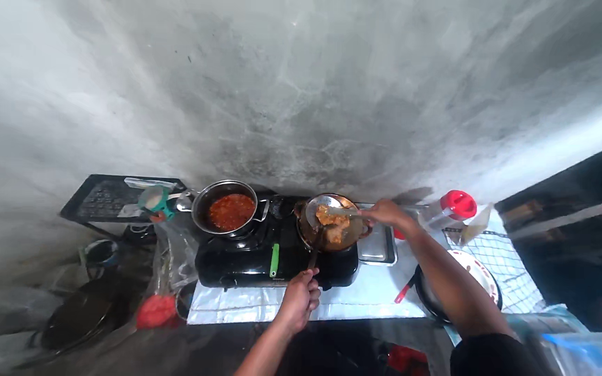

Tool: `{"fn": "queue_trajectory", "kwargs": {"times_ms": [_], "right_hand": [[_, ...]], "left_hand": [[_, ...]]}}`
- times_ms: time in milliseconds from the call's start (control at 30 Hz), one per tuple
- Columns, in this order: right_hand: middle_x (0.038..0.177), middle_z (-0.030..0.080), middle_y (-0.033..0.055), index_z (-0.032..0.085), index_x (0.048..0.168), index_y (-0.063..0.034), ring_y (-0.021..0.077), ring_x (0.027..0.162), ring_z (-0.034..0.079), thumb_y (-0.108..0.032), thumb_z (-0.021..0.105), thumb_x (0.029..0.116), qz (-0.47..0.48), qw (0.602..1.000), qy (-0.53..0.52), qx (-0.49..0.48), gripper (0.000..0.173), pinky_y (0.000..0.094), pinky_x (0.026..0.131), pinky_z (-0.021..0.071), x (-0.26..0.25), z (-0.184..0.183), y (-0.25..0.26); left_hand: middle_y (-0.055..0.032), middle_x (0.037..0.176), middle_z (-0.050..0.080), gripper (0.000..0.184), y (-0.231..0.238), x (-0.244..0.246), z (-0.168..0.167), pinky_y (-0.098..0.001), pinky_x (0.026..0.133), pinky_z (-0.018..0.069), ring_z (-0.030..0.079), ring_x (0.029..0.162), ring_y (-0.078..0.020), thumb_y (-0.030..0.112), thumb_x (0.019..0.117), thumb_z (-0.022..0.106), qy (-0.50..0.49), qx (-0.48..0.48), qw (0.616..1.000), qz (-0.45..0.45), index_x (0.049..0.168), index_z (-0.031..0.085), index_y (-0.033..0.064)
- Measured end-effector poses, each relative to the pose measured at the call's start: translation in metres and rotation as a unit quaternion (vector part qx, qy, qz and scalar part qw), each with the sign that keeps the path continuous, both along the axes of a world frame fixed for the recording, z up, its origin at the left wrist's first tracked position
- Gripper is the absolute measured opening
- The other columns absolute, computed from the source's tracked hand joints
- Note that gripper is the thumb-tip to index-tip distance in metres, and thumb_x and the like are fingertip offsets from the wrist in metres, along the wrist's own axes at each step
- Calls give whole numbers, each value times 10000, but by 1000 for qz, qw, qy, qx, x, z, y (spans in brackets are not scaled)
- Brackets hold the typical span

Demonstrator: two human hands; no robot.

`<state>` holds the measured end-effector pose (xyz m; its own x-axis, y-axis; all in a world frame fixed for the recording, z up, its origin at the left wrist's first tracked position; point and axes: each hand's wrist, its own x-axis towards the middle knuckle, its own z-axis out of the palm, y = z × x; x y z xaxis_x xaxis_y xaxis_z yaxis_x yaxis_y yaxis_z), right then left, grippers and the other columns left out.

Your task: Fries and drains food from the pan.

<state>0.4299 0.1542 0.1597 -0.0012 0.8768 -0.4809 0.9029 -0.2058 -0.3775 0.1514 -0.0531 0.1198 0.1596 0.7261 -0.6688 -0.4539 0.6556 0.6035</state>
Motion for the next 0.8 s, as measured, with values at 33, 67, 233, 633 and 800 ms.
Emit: {"fn": "queue_trajectory", "kwargs": {"times_ms": [33, 67, 233, 633, 800], "right_hand": [[859, 738, 122, 753, 830, -52, 310, 847, 692, -687, 626, 915, -2, 1000, -19, 2, 653, 608, 829, 521, 2, 5, -2], [861, 738, 128, 753, 827, -53, 320, 852, 695, -697, 612, 918, -3, 999, -37, 6, 666, 616, 825, 522, 5, 10, -4], [959, 730, 188, 736, 913, -33, 377, 945, 699, -713, 565, 931, -40, 991, -131, 1, 701, 654, 825, 519, 16, 20, -14], [1147, 707, 185, 744, 1061, -94, 393, 1120, 651, -610, 605, 950, -41, 992, -121, -4, 546, 669, 904, 486, 7, -28, -21], [1126, 732, 143, 771, 1055, -144, 370, 1100, 667, -595, 624, 947, -45, 993, -106, 26, 486, 671, 909, 486, 15, -17, -25]], "left_hand": [[35, 625, 427, 355, 1, -2, -1, -183, 390, 310, 361, 433, -46, 268, 1129, 335, -7, -7, 1000, 2, 1273, 562, 36], [35, 624, 425, 353, 2, -3, -2, -184, 390, 313, 361, 433, -48, 269, 1128, 336, -11, -13, 1000, 5, 1269, 563, 38], [31, 629, 428, 342, 11, -13, 2, -185, 388, 309, 365, 436, -52, 260, 1126, 339, 4, -8, 1000, 12, 1265, 559, 38], [26, 649, 423, 309, 9, -29, 12, -199, 394, 319, 366, 447, -63, 261, 1127, 361, 73, 45, 996, 13, 1276, 539, 57], [25, 645, 421, 316, -2, -29, 2, -211, 398, 323, 366, 451, -70, 273, 1127, 368, 87, 40, 995, 7, 1282, 545, 62]]}}
